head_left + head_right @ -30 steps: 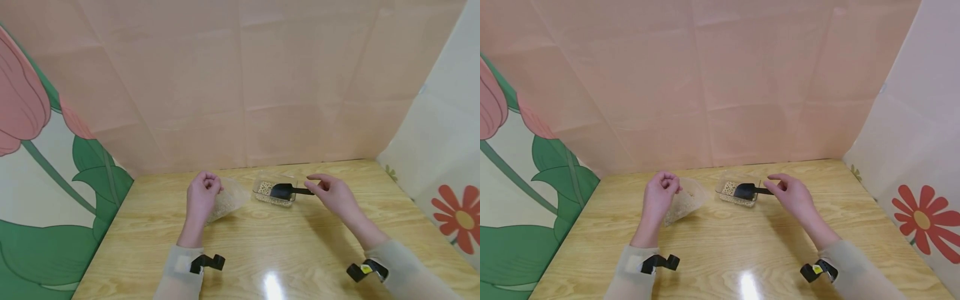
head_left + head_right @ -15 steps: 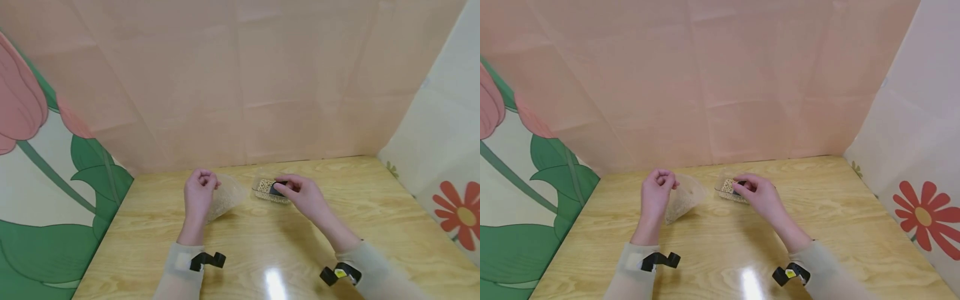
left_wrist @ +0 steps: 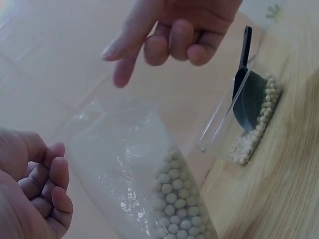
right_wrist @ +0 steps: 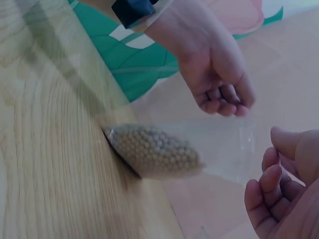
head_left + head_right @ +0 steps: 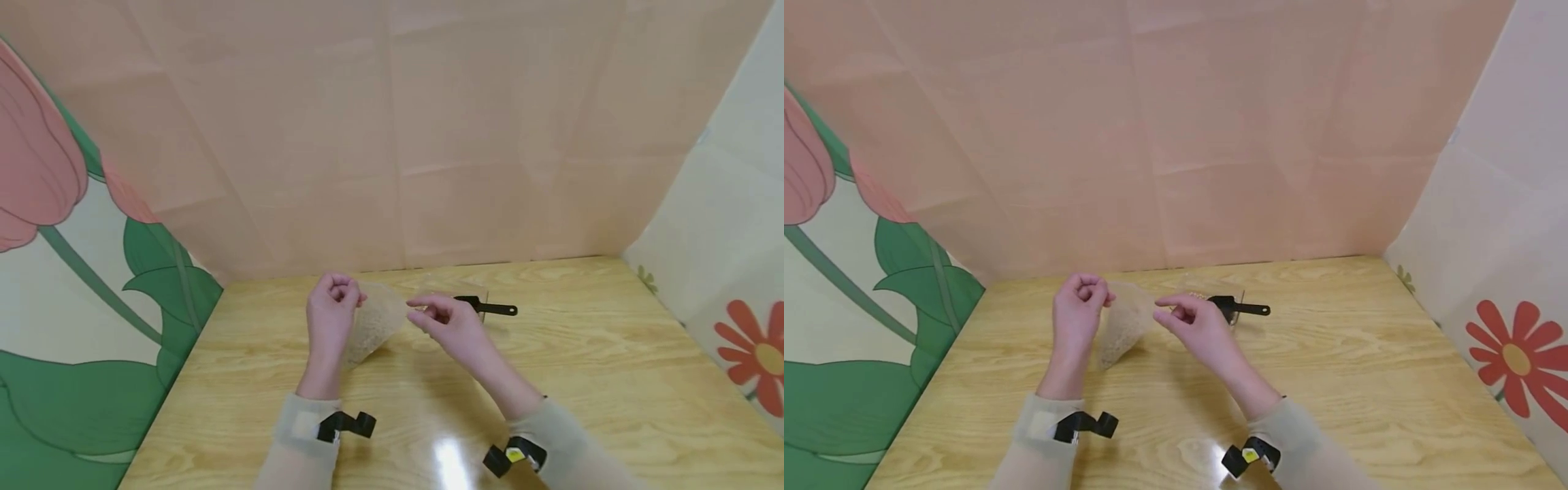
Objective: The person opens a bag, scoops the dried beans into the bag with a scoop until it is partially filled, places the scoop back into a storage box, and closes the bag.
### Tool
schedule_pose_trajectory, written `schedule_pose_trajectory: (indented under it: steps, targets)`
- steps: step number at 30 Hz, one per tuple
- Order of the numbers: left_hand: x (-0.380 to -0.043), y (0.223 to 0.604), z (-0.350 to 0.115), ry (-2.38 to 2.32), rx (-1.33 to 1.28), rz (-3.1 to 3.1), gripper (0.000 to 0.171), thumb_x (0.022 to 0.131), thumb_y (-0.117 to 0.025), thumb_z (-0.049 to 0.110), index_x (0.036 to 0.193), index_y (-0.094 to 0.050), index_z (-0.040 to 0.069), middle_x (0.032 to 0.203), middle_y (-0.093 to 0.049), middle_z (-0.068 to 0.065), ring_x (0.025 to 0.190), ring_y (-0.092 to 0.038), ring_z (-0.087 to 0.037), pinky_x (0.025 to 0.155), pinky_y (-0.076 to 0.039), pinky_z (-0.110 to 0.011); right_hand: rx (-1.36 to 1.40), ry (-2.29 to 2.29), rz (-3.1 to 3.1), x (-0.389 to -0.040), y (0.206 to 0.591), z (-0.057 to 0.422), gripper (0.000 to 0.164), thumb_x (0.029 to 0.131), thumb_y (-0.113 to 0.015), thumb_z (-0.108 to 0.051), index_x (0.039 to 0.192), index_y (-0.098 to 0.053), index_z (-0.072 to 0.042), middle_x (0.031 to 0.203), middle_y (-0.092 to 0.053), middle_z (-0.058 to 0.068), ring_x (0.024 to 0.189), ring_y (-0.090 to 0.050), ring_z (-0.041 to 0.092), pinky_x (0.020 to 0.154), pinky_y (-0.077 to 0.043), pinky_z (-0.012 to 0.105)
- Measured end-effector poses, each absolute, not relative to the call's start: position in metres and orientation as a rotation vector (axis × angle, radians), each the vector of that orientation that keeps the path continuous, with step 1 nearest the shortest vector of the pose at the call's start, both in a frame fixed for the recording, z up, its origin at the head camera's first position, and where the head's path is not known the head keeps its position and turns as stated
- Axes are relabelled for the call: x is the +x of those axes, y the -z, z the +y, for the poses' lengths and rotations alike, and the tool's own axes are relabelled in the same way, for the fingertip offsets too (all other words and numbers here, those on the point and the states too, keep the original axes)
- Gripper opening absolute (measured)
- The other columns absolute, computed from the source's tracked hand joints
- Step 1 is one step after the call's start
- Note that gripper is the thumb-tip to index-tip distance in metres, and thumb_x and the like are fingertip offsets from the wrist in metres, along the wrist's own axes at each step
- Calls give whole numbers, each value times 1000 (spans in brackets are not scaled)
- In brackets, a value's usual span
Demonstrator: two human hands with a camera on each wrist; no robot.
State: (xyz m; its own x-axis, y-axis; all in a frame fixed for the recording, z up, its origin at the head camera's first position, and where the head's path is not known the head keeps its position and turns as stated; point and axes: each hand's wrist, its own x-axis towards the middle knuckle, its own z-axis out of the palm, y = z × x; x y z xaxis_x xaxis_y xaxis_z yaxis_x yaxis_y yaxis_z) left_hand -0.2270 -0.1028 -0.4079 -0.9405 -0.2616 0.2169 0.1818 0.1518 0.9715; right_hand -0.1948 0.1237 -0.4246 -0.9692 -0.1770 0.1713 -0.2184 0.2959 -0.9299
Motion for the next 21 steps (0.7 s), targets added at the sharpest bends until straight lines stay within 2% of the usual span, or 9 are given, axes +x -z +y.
schedule_pose_trajectory:
  steps: [8,13,21]
  targets:
    - [-227,410,-98,1842,102,-2107,7,104,-71,0,100,-70,6,81,-76,-7,75,-74,-20,66,-55,-24,407,-1836,-2492,-194,428,109,27,103,-82,-25,129,-82,-15,84,-67,5,68,-55,19,59,-44,27]
    - [-225,411,-97,1833,94,-2113,6,104,-72,2,101,-70,7,81,-76,-6,75,-74,-20,66,-54,-25,415,-1856,-2483,-196,432,101,26,104,-81,-24,128,-82,-16,84,-69,11,66,-57,20,56,-46,28]
    - [-222,414,-94,1841,74,-2112,6,104,-72,2,100,-70,7,80,-76,-5,74,-73,-18,66,-52,-25,400,-1823,-2481,-196,436,94,21,103,-82,-19,123,-83,-13,87,-74,2,68,-63,20,60,-51,27]
